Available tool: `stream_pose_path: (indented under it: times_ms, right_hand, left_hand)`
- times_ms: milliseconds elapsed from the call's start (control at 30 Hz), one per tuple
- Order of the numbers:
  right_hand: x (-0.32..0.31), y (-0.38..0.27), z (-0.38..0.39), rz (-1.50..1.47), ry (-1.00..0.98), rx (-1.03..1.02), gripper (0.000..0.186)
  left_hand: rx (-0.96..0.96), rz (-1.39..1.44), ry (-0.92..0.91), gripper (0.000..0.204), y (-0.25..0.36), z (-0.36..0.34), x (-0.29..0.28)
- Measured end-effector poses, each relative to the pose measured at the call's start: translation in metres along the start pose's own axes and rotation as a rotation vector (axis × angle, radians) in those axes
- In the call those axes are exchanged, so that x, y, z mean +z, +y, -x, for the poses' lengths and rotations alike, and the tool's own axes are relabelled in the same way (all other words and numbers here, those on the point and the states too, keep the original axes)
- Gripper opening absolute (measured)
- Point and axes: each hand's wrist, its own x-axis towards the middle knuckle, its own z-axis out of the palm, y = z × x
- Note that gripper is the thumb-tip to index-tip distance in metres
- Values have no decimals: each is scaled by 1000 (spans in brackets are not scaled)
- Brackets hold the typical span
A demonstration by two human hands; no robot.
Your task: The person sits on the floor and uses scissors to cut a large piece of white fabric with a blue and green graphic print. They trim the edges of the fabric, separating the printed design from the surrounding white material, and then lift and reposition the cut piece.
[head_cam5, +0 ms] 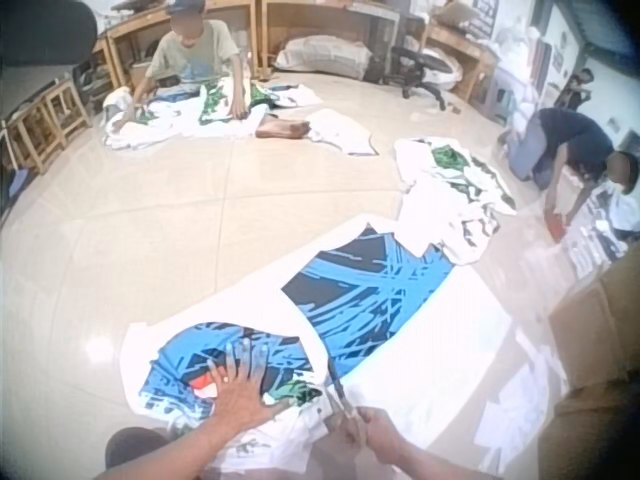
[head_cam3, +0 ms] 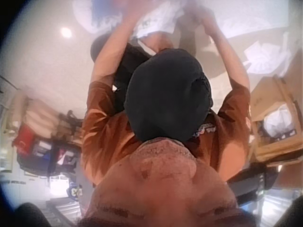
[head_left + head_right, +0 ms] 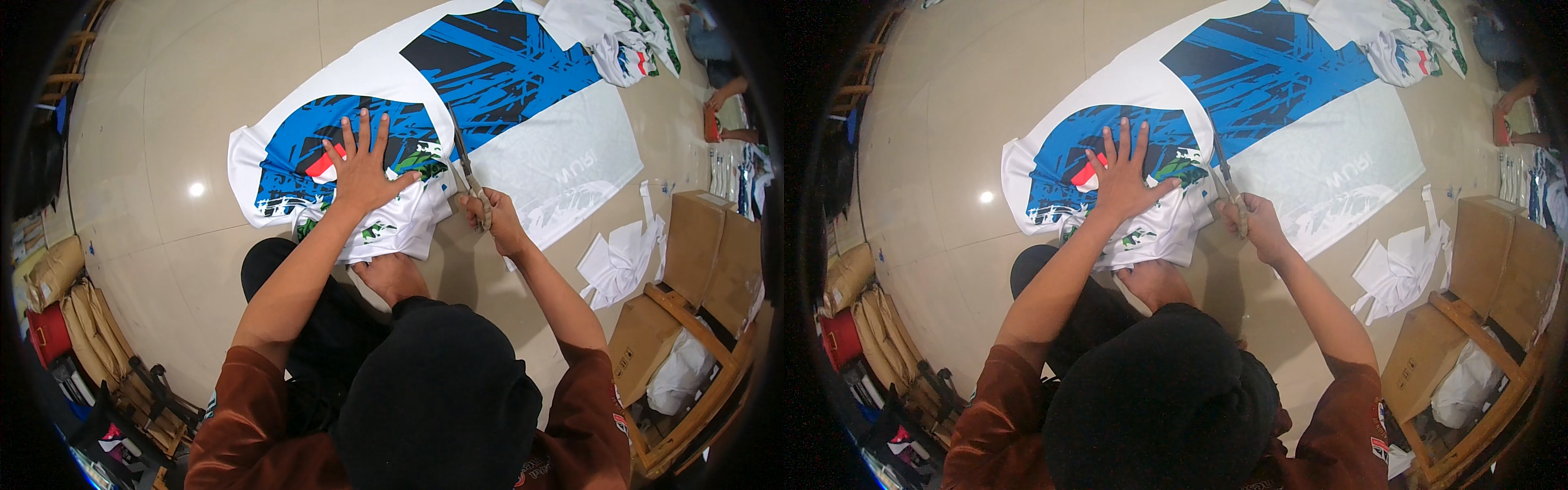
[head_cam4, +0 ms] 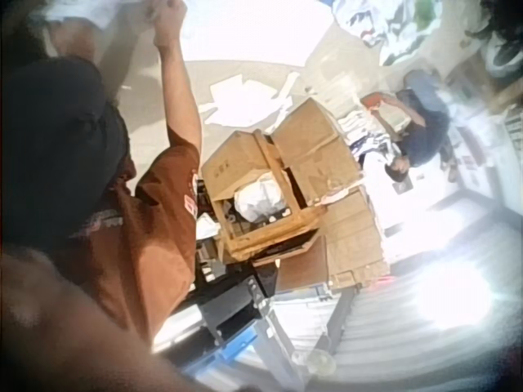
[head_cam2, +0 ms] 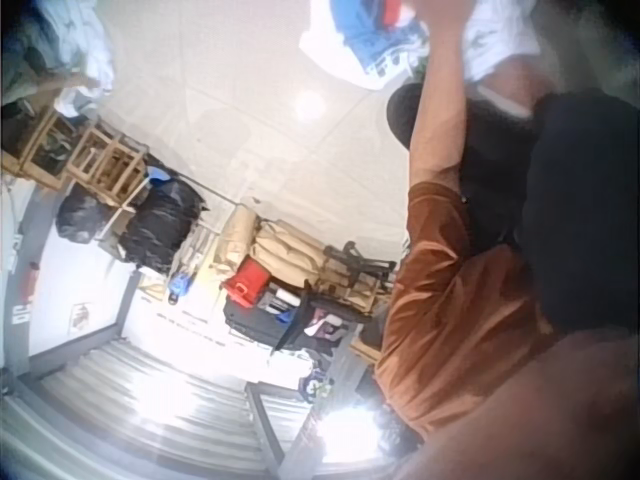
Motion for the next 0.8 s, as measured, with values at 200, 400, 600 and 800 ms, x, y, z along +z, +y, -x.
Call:
stream_pose_path:
  times_ms: [200, 400, 600, 800]
  right_hand:
    - [-3, 0, -3, 24, -3, -5, 28]
    - [-9, -7, -1, 32, -8, 12, 23]
    - [-20, -1, -7, 115, 12, 25, 23]
    - [-27, -10, -11, 140, -20, 21, 27]
  left_hand:
    - [22, 16, 50, 131, -3, 0, 5]
    - [21, 25, 58, 131, -3, 0, 6]
    - [21, 26, 59, 131, -2, 1, 4]
    - [20, 23, 59, 131, -3, 0, 6]
